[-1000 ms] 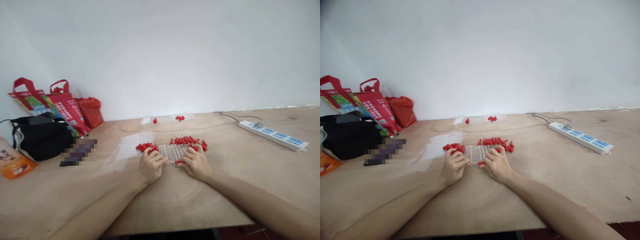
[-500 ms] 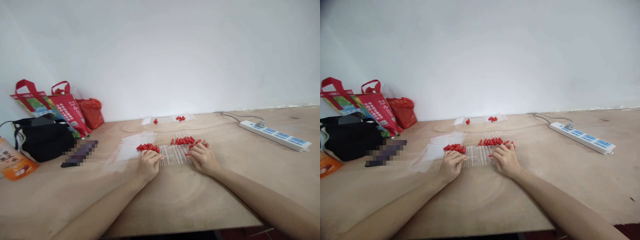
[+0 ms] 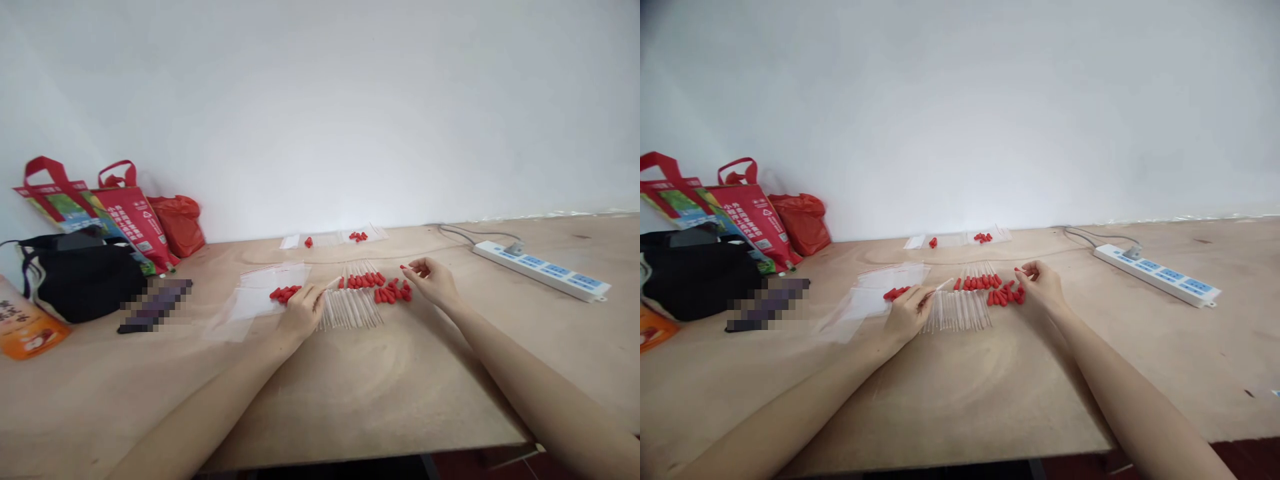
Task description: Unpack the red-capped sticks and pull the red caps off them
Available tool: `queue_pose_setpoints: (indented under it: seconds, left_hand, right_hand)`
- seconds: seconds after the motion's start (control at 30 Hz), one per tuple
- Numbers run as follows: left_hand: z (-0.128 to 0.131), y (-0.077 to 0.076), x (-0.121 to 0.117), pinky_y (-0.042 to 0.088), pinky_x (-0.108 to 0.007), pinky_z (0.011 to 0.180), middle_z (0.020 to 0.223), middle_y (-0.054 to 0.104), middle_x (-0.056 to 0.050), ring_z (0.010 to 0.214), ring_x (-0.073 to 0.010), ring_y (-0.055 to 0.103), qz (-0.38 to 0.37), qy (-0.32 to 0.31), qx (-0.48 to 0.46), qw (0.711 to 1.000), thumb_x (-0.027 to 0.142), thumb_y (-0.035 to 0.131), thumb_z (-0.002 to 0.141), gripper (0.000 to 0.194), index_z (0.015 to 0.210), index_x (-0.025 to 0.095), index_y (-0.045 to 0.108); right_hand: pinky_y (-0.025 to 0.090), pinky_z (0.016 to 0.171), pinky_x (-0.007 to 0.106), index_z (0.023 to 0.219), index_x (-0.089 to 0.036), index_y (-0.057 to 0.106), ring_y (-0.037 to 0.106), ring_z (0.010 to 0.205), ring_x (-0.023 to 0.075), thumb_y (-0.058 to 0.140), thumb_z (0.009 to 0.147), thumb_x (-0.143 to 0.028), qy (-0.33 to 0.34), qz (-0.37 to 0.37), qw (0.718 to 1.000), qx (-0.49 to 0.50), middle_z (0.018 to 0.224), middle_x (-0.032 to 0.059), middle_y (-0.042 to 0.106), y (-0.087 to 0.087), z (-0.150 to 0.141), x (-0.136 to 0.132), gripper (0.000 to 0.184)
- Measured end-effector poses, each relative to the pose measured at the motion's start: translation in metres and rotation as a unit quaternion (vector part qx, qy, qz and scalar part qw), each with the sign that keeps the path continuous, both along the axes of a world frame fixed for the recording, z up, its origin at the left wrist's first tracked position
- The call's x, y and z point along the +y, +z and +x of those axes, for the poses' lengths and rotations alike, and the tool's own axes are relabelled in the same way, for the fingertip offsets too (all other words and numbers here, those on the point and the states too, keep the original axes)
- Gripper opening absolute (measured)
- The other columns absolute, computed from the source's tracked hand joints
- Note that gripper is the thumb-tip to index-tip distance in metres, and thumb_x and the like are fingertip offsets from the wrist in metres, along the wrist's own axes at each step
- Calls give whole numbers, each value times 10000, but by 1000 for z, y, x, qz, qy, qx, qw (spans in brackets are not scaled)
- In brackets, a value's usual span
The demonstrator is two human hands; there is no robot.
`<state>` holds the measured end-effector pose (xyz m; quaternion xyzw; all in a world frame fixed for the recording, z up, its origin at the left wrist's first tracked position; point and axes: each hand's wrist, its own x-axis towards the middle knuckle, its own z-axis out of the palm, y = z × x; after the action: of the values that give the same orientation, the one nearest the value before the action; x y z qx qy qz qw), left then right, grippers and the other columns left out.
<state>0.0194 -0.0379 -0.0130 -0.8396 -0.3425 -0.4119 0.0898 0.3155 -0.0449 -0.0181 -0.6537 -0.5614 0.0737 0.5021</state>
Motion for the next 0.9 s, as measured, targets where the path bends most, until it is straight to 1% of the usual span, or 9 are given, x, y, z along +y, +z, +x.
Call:
queue_pose_setpoints:
  seconds: [0.07, 0.17, 0.3, 0.47, 0.53, 0.6, 0.73, 0.8, 0.9]
  left_hand:
    - [4, -1, 2, 466, -242, 624, 721, 580, -15, 659, -128, 568, 6, -3, 16, 1000, 118, 442, 804, 146, 805, 168, 579]
    - [10, -3, 2, 458, -228, 601, 699, 569, -12, 633, -120, 562, 20, -18, 33, 999, 98, 455, 779, 142, 751, 165, 577]
    - [15, -5, -2, 450, -218, 595, 674, 546, -4, 612, -109, 543, 17, -26, 54, 998, 70, 441, 759, 171, 718, 169, 574]
    - [17, -5, -4, 445, -218, 582, 675, 534, -9, 606, -109, 534, 0, -32, 75, 997, 80, 450, 765, 162, 713, 160, 581]
    - [16, -7, -4, 450, -222, 589, 686, 537, -11, 607, -110, 531, -8, -41, 79, 996, 134, 483, 782, 124, 728, 159, 592]
    - [15, -9, -3, 457, -235, 600, 702, 544, -18, 624, -119, 535, -14, -51, 77, 996, 224, 537, 783, 100, 750, 157, 603]
    - [12, -13, -2, 469, -265, 611, 720, 555, -35, 661, -148, 543, -35, -71, 65, 995, 409, 631, 704, 278, 797, 146, 624]
    - [11, -13, -4, 474, -276, 629, 735, 562, -42, 685, -156, 548, -50, -77, 55, 994, 451, 646, 673, 342, 820, 143, 630]
    - [9, -9, -9, 472, -303, 681, 761, 575, -50, 737, -174, 548, -66, -82, 59, 993, 507, 663, 623, 429, 855, 148, 636]
  right_hand:
    - [396, 551, 252, 730, -173, 605, 521, 559, 124, 559, 656, -454, 3, -31, 999, -14, 679, 33, 634, 0, 3, -1, 294]
    - [373, 562, 256, 691, -195, 606, 538, 567, 130, 539, 661, -453, -8, -81, 995, -53, 662, 15, 643, 1, 2, -2, 268]
    - [349, 617, 275, 678, -214, 611, 570, 649, 155, 535, 660, -447, -43, -127, 986, -102, 673, -3, 650, 2, -5, -2, 245]
    - [332, 678, 302, 668, -221, 628, 572, 682, 176, 531, 665, -517, -38, -170, 977, -124, 651, 2, 647, 5, -9, 0, 312]
    - [322, 702, 316, 652, -224, 636, 569, 685, 183, 496, 692, -542, -37, -175, 975, -131, 641, 8, 644, 5, -10, -1, 350]
    - [315, 710, 318, 654, -226, 643, 567, 682, 182, 467, 722, -528, -38, -172, 976, -132, 642, 10, 646, 6, -11, -2, 357]
    - [316, 691, 300, 695, -236, 652, 568, 669, 170, 451, 749, -457, -45, -160, 978, -122, 661, 1, 652, 7, -15, -2, 304]
    - [320, 691, 300, 710, -242, 656, 572, 678, 171, 451, 750, -435, -50, -161, 978, -126, 672, 1, 657, 8, -19, 0, 284]
    - [329, 712, 315, 729, -246, 662, 583, 739, 190, 466, 741, -397, -45, -176, 972, -150, 714, 13, 669, 12, -24, 10, 249]
